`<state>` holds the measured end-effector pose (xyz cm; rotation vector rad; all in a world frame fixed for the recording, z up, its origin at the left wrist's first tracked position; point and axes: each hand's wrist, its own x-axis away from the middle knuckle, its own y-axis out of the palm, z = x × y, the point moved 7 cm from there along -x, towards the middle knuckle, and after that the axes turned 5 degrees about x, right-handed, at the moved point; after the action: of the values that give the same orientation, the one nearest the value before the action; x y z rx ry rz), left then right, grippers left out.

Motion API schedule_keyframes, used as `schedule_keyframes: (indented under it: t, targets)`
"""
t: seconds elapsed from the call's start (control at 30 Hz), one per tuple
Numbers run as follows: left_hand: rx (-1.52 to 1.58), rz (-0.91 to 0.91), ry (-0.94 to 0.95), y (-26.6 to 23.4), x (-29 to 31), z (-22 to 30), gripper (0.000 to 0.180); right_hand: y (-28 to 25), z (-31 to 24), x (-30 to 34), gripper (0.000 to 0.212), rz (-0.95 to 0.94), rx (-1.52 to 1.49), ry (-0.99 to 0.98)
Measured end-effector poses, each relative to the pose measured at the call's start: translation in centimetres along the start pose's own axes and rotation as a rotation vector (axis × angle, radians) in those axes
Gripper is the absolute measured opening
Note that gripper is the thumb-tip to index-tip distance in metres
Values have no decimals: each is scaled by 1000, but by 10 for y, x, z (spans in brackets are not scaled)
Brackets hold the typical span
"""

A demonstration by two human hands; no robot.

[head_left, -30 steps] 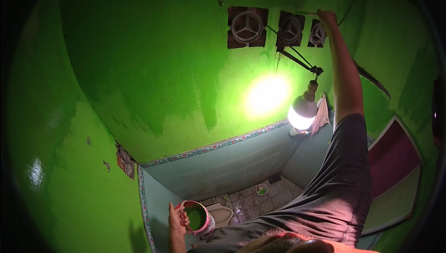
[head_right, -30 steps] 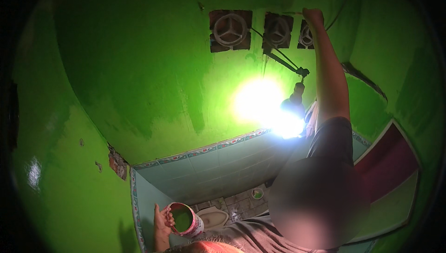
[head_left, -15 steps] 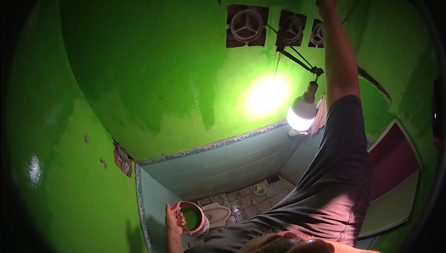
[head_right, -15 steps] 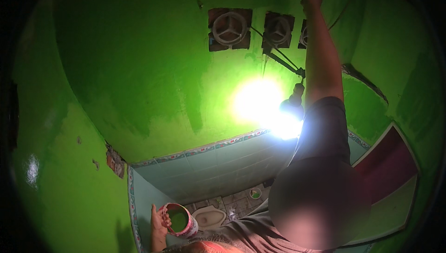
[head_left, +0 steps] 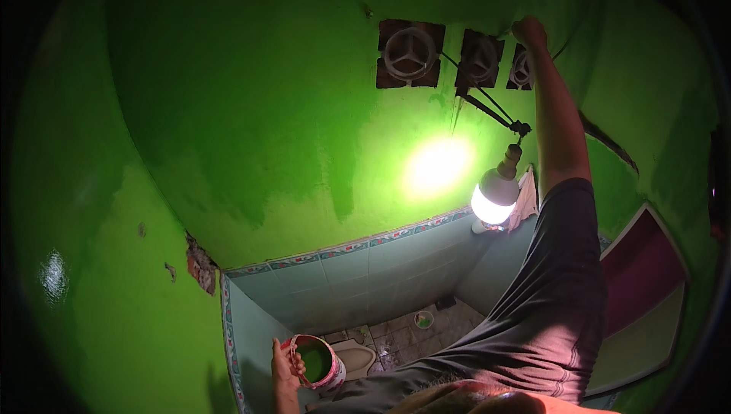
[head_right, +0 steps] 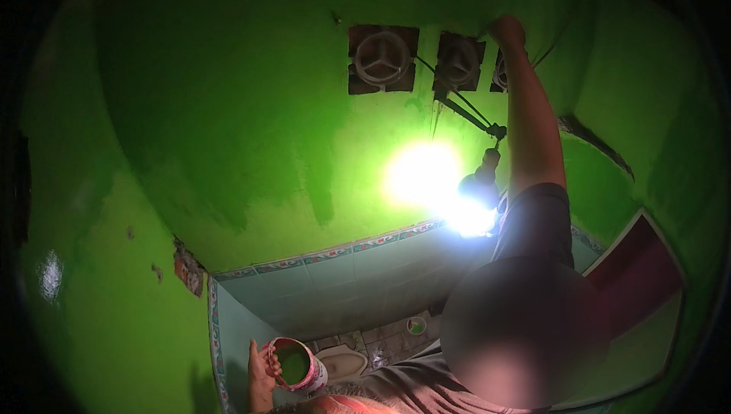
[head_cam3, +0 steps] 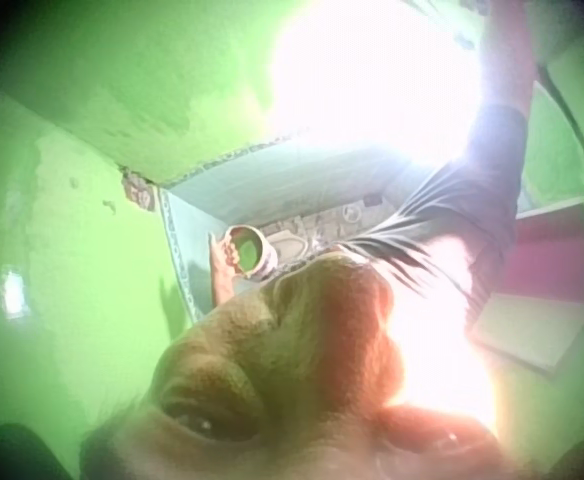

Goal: The person paints the upper corners and ceiling of a green room using a brush, frequently dipping the brush into a small container of green paint.

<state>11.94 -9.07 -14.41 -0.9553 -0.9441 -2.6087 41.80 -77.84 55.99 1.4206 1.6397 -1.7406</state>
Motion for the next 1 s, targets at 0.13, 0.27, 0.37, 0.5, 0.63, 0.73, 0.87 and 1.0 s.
schedule_keyframes:
  t: [0.13,0.27,0.37,0.5,0.63,0.73,0.87,1.0]
  targets:
    - [5,26,6,-3,-2,-2,64,-8,-51,-33,35,254,32,-279]
    - [22,9,19,-6,-1,-6,63,-53,-90,-84,40,348,-26,-484]
    - [33,24,10,-7,-1,-9,63,-88,-113,-79,26,518,-339,-415]
    - [51,61,17,-17,3,-8,62,-99,-128,-23,29,87,-1030,112]
    - [37,14,2,-13,-6,-9,62,-55,-105,-57,37,55,-954,73]
    - [38,-41,1,-2,-8,-7,62,-47,-92,-84,42,127,-488,-233]
    - [50,26,26,-15,-2,-5,61,-10,-108,-25,44,196,-550,-403]
    - [41,0,17,-10,-9,-8,61,-36,-91,-31,46,-95,-797,-327]
